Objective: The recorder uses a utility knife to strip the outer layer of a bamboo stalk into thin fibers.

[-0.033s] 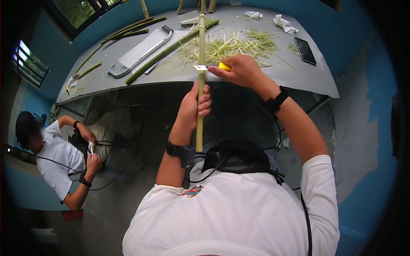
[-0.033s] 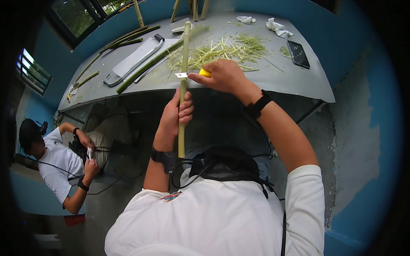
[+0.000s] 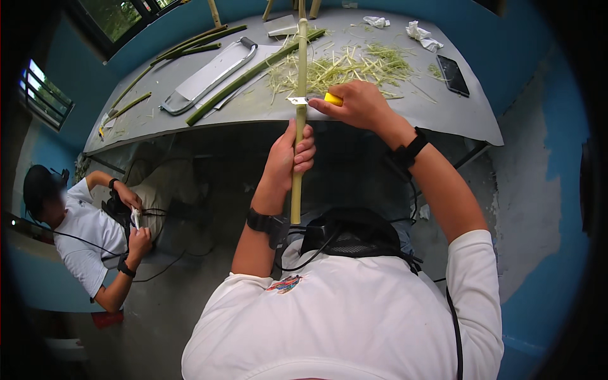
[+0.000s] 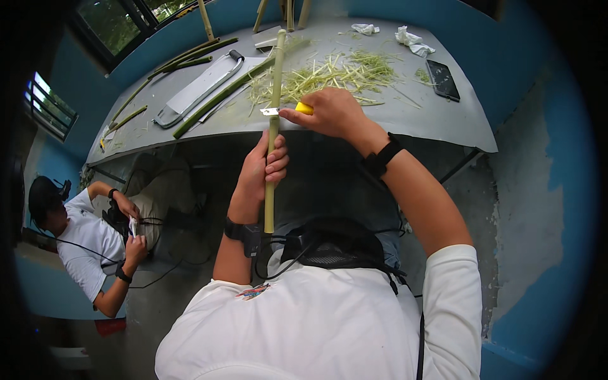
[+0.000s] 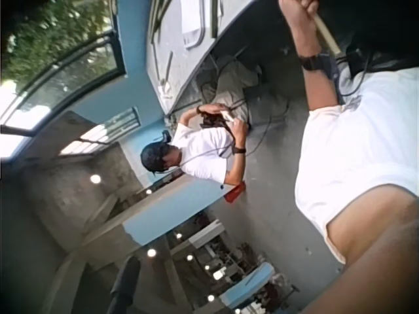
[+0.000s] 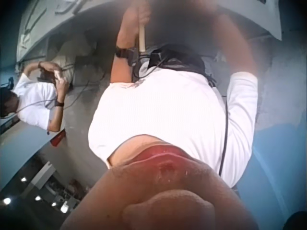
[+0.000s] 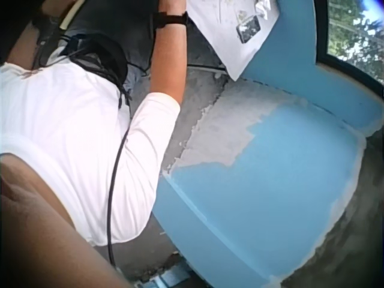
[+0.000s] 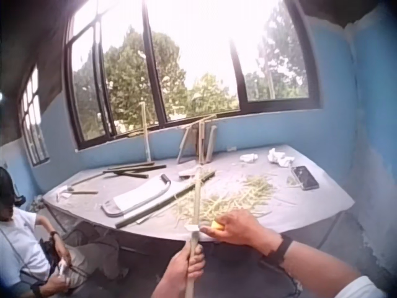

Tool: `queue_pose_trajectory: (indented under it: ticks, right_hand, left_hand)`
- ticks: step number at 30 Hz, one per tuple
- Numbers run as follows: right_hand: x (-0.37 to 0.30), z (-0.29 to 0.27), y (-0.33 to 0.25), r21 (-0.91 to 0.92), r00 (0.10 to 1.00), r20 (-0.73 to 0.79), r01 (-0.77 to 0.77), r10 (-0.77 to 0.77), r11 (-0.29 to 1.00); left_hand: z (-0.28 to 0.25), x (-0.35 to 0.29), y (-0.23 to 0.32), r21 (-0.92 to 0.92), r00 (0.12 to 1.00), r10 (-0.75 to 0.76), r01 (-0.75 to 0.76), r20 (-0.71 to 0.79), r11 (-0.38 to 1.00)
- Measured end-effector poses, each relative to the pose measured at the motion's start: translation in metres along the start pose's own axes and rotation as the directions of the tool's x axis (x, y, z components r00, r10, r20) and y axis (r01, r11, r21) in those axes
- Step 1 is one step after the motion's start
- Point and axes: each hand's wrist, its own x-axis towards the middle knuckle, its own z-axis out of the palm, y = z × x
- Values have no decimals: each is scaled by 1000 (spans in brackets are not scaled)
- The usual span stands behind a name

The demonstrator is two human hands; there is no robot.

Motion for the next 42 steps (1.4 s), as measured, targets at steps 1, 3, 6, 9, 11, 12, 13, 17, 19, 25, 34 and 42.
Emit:
queue_pose_trajectory:
  ticks: [1,3,6,9,11,12,13,17,19,25,34,42]
  right_hand:
    - [1,-1,0,-10,1000,11,-8,8,1000]
    - [1,2,1,-28,1000,7,-7,7,1000]
    - [2,6,4,-55,1000,-14,10,-11,998]
    - [2,5,2,-87,1000,2,1,-1,996]
    - [2,6,0,-111,1000,4,-13,13,994]
    - [4,5,-1,-109,999,38,-32,37,994]
    - [5,4,-1,-107,996,72,-52,60,993]
    - [6,1,-5,-104,989,133,-55,69,993]
    - [6,-2,-6,-99,988,145,-44,58,994]
    - [8,1,-7,-114,981,142,-116,132,987]
    - [6,1,-11,-117,971,125,-189,203,975]
    - [2,6,-8,-99,982,63,-169,175,981]
  left_hand:
    - [1,2,0,-24,1000,-10,11,28,1000]
    - [4,2,-2,-61,997,-30,34,66,998]
    - [5,-1,-5,-64,996,-57,61,68,996]
    - [3,-5,-7,-41,997,-64,65,44,997]
    - [2,-5,-8,-90,996,-60,65,63,994]
    - [3,-5,-8,-110,996,-60,66,58,992]
    - [4,-5,-8,-130,997,-61,68,54,989]
    - [3,1,-7,-108,1000,18,-16,11,994]
    - [-2,5,-1,-141,999,0,6,38,990]
    - [3,-2,-4,-98,1000,-3,4,6,995]
    - [-2,-50,-22,-13,994,-79,78,-79,997]
    - [-7,-83,-31,37,990,-93,97,-106,995]
